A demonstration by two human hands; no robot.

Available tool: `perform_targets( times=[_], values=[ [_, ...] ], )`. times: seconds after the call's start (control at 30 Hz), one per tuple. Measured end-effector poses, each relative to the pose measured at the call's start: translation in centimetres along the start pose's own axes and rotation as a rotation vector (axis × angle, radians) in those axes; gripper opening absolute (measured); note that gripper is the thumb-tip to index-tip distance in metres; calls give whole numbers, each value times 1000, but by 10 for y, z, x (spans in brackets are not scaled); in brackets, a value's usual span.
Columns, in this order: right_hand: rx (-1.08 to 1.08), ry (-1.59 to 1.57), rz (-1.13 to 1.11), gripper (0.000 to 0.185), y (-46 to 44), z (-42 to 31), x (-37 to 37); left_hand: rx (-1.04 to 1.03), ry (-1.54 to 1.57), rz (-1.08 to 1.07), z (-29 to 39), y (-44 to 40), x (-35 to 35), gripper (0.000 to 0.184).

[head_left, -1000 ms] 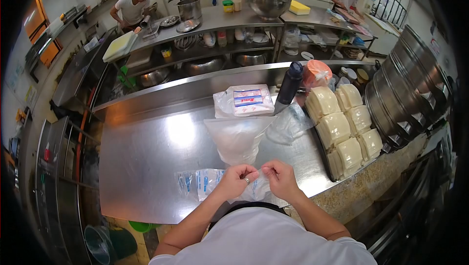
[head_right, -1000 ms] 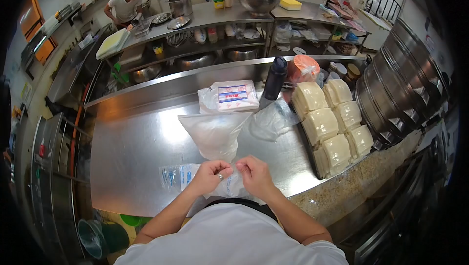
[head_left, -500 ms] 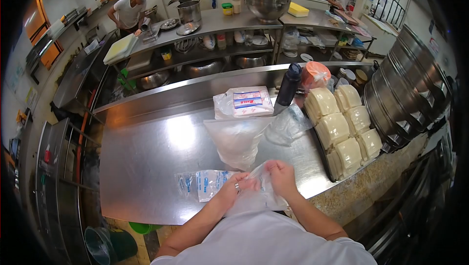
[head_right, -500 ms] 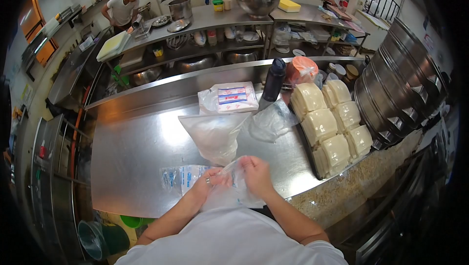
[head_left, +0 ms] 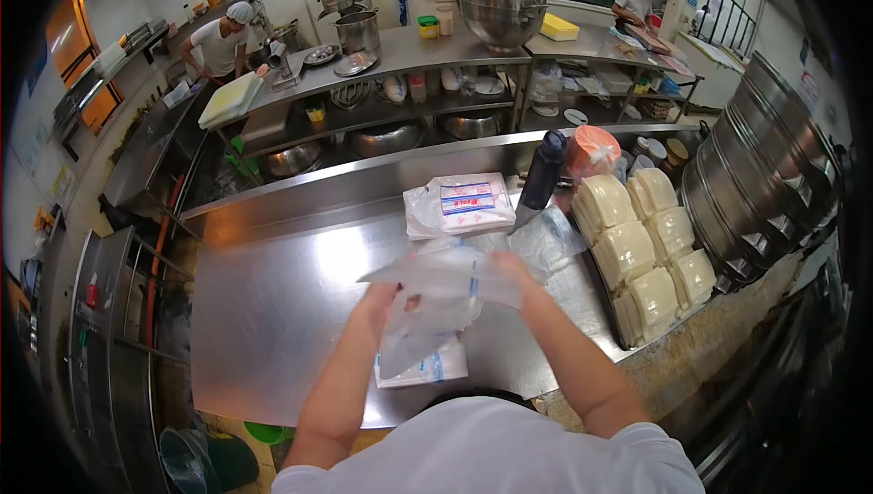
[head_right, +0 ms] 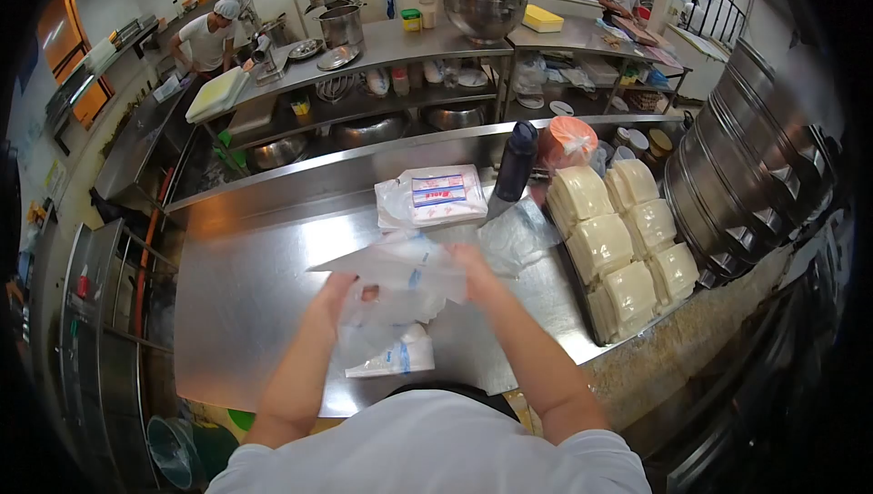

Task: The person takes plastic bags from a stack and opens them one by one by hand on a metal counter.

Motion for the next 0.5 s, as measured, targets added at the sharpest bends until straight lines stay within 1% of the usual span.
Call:
perform_targets(
  times=[0.07, 0.1, 0.13, 0.17, 0.23, 0.27, 0.37, 0.43, 0.47, 0.5],
  values=[
    [-83, -21, -169, 18, -16, 43, -14, 7, -21, 199, -55, -80, 98, 15],
    [-111, 42, -139, 18, -24, 74, -9, 29, -121, 247, -81, -80, 122, 14],
    [-120, 110, -114, 18, -37, 95, -4, 36, -221, 285, -97, -82, 134, 14],
    [-112, 178, -87, 18, -51, 95, 0, 28, -324, 315, -94, -88, 136, 15],
    [-48, 192, -92, 18, -55, 80, 1, 29, -162, 212, -81, -85, 112, 15],
    [-42, 198, -92, 21, -43, 88, 6, 51, -76, 173, -89, -68, 104, 16],
    [327, 314, -42, 39, -7, 31, 23, -402, -417, 223, -35, -33, 96, 17],
    [521, 498, -78, 54, 35, -11, 12, -521, -513, 150, -21, 1, 71, 25],
    [572, 559, -133, 61, 42, -16, 1, -577, -561, 111, -18, 13, 62, 31],
    [625, 615, -186, 69, 49, -19, -10, -526, -718, 98, -28, 9, 53, 35]
  ],
)
Point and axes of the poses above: each hand's wrist, its own y-axis away from the middle knuckle, its own x-axis out of the back of the hand, z = x × y, the point moved 9 cm from there along -y, towards the middle knuckle, and after that the axes turned 14 degrees about y, right-handed, at the moved point
